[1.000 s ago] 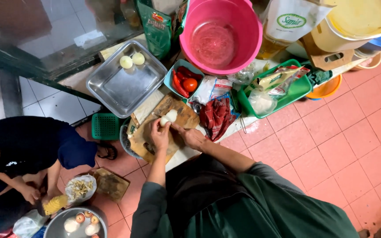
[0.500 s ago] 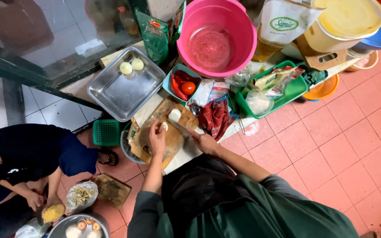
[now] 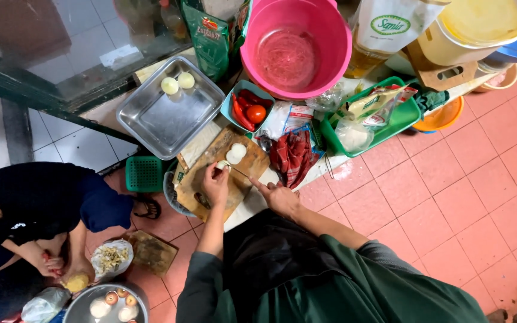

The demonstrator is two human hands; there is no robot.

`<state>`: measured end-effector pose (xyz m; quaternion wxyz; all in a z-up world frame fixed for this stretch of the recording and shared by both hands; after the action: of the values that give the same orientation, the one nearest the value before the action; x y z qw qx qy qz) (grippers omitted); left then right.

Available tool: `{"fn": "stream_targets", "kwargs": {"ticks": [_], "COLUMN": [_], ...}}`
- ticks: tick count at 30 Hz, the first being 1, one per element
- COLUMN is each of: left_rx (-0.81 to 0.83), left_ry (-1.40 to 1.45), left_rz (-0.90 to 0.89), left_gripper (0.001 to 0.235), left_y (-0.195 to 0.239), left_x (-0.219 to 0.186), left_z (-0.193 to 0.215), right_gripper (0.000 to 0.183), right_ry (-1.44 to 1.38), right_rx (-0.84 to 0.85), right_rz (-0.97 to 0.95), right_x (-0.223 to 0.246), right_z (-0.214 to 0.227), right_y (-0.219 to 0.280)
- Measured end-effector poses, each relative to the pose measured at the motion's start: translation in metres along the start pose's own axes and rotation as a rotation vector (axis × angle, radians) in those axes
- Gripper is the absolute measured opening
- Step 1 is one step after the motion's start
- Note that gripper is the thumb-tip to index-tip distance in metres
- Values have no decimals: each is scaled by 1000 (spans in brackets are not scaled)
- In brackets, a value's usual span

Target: Chopping onions on a wooden board and adding them to a frying pan with meat to sauté.

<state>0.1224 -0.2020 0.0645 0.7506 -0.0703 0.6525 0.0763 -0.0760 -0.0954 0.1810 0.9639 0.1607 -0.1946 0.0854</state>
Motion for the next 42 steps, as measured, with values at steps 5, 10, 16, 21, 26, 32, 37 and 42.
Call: {"fn": "stream_targets", "kwargs": {"ticks": [5, 10, 16, 21, 26, 32, 37, 42], "left_rx": [30, 41, 27, 66, 78, 100, 98, 126], "left_ry": [-74, -38, -31, 66, 101, 59, 11, 153], "left_rz": [-37, -12, 17, 33, 8, 58, -47, 33], "left_gripper": [37, 37, 38, 34, 36, 36, 37, 36], "left_y": [-3, -2, -2, -2, -1, -1, -1, -3], "left_x": [-3, -5, -5, -2, 19, 14, 2, 19], "left_z": [7, 4, 4, 6, 6, 7, 7, 4], "right_gripper": [84, 74, 70, 69, 75, 74, 69, 70], "right_ry": [-30, -136, -202, -217, -1, -78, -231, -180], "right_rx": [40, 23, 21, -8, -18, 8, -27, 72], "right_rz": [24, 36, 11, -32, 26, 24, 53, -42], "right_x": [-5, 8, -5, -16, -4, 4, 18, -16], "right_z": [-11, -5, -22, -16, -13, -19, -17, -55], "right_y": [-20, -53, -47, -21, -11, -38, -64, -41]}}
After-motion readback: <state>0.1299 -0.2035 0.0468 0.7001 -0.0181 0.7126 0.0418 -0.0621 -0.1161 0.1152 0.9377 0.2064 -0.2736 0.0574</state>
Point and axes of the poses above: each hand's wrist, its own y-axis away from the middle knuckle, its own z-axis out of the back of the hand, x = y × z, the point moved 3 cm from there along -y, towards the middle knuckle
